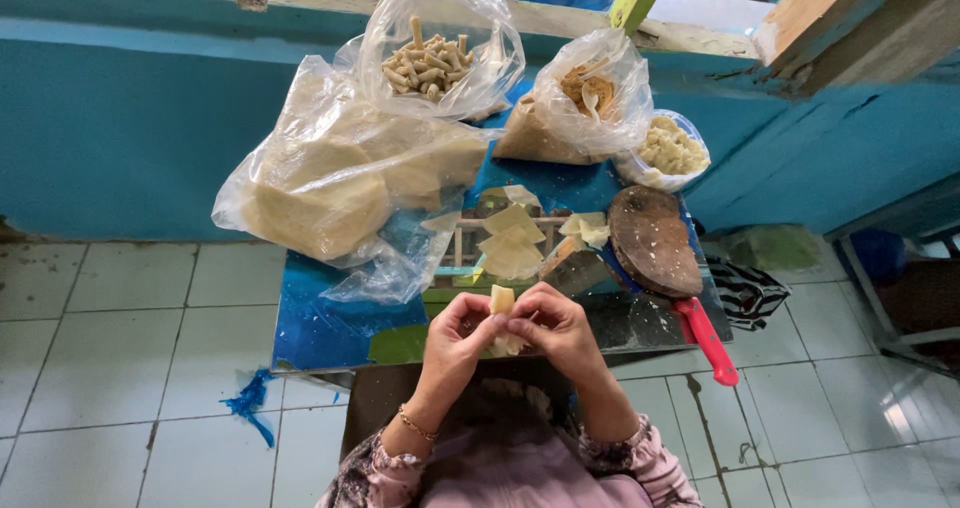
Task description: The person sits at a small blue table and folds thin square dough sheets one at a time, pleating and pressing them into zigzag folded shapes and setting the folded pieces on the table. Earlier they handle a small blue plastic bag and pieces of dough from bags on the table.
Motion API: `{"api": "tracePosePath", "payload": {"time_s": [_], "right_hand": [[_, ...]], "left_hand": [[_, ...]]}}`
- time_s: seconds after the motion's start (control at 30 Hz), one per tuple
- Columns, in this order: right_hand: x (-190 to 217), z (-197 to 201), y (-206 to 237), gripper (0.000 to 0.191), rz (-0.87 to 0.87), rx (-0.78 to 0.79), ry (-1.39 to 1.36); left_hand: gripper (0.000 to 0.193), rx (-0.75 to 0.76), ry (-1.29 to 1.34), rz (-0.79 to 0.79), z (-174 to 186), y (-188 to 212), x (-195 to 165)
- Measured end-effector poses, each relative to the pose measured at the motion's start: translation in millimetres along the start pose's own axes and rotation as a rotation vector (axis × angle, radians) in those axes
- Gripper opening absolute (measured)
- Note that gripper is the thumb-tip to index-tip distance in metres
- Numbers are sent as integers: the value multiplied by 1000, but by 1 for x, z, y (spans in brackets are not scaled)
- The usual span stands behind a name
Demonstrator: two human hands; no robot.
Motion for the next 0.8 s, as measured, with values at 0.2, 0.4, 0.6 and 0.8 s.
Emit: {"api": "tracePosePath", "payload": {"time_s": [0.2, 0.4, 0.6, 0.8], "right_hand": [[-13, 4, 3, 12, -175, -56, -198], [32, -5, 3, 13, 91, -54, 268], [26, -3, 6, 18, 79, -49, 356], [-36, 15, 10, 17, -311, -67, -339]], "left_hand": [[14, 56, 61, 27, -3, 1, -2], [12, 32, 17, -3, -1, 3, -4], [10, -62, -114, -44, 1, 3, 0], [11, -66, -17, 91, 7, 6, 10]]}}
Point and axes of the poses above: each hand's wrist, its own y-axis away from the middle knuckle, its own z-axis out of the back of the hand, x = y × z, the point moved 6 cm from there along -y, towards the middle knuckle, and after that the axes turned 8 degrees about x, right-handed, at the moved point
